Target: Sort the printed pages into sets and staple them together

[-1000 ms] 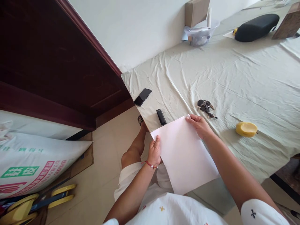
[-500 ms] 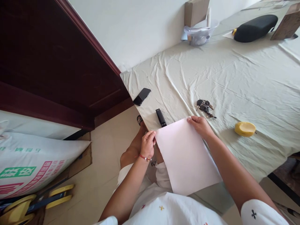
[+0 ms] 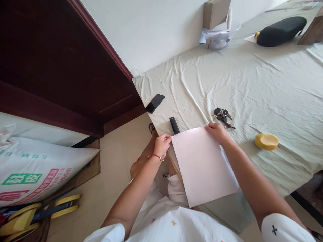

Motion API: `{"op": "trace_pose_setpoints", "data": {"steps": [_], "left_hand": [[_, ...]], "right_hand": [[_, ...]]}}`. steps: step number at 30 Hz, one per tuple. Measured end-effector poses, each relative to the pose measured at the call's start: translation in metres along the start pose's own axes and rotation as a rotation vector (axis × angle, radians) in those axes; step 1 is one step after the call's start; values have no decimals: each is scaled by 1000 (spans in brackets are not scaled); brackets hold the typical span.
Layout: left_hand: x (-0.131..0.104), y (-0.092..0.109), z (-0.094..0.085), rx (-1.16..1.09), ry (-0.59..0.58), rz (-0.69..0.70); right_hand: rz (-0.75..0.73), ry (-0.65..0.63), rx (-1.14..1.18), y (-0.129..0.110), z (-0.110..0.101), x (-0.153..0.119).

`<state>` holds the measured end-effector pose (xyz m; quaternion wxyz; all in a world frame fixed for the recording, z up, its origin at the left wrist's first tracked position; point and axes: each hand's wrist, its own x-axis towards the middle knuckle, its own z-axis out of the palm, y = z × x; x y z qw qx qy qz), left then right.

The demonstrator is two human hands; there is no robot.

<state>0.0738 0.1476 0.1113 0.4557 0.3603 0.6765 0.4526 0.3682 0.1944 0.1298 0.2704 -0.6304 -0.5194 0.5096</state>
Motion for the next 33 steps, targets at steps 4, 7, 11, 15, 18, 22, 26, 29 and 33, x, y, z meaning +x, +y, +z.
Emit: {"op": "trace_pose_setpoints", "data": {"steps": [4, 7, 11, 15, 18, 22, 26, 29, 33], "left_hand": [[11, 0, 2, 88, 3, -8], [15, 1, 4, 132, 1, -10], [18, 4, 8, 152, 4, 1], [17, 6, 10, 150, 14, 17], [14, 5, 10, 172, -1, 57], [8, 2, 7, 256, -19, 184], [1, 3, 1, 402, 26, 473], [-2, 6, -5, 591, -8, 791], [-3, 6, -11, 790, -111, 900]], "right_hand": [[-66, 66, -189, -2, -2, 12], [-96, 94, -265, -3, -3, 18], [-146, 118, -330, -7, -6, 25], [-213, 126, -384, -10, -10, 30], [-251, 127, -412, -11, -11, 32], [-284, 132, -438, -12, -13, 34], [-293, 138, -451, -14, -13, 35], [-296, 143, -456, -14, -13, 35], [-298, 145, -454, -12, -13, 35]]}}
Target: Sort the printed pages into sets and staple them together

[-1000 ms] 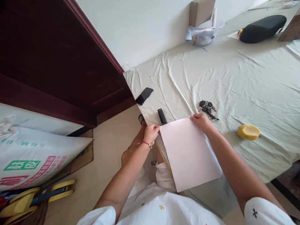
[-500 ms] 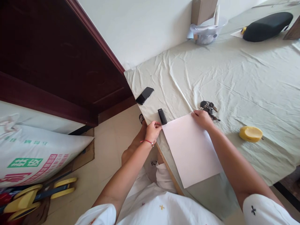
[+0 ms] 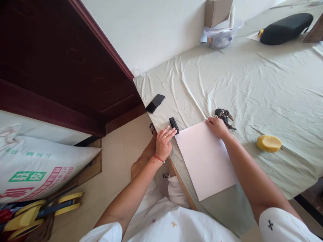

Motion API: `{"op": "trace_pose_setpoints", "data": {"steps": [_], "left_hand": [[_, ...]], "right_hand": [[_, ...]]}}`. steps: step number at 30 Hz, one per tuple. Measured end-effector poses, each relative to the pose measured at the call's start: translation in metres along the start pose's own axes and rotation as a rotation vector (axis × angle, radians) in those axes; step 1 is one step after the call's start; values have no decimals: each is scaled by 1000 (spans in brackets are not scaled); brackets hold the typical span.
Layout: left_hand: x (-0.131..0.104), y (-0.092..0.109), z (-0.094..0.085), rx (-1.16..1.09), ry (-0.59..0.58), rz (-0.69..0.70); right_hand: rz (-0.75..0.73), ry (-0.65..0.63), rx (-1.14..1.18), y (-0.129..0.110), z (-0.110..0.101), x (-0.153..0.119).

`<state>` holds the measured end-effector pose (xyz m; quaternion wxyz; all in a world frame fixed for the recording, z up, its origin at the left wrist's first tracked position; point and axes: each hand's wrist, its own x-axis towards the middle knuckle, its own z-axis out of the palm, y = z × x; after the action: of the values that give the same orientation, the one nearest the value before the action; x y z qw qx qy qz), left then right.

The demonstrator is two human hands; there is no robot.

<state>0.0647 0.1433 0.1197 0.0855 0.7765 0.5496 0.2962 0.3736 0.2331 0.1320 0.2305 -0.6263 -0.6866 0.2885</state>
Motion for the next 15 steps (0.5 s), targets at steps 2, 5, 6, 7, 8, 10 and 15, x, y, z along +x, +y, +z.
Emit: {"op": "trace_pose_setpoints", "data": {"steps": [2, 5, 6, 7, 8, 10, 15], "left_hand": [[-2, -2, 1, 39, -30, 11], [-5, -4, 2, 63, -63, 45], [-5, -3, 2, 68, -75, 53], [-4, -2, 1, 73, -87, 58], [-3, -1, 0, 76, -100, 58], [-1, 0, -4, 75, -124, 50], [-15, 3, -6, -22, -10, 13]], "right_hand": [[3, -4, 6, 2, 1, 0], [13, -4, 12, 4, 3, 1], [16, -3, 13, 4, 3, 2], [18, -2, 13, 3, 3, 3], [19, -2, 13, 2, 3, 3], [18, -3, 13, -2, 1, 3], [11, -15, -3, -3, -2, -13]]}}
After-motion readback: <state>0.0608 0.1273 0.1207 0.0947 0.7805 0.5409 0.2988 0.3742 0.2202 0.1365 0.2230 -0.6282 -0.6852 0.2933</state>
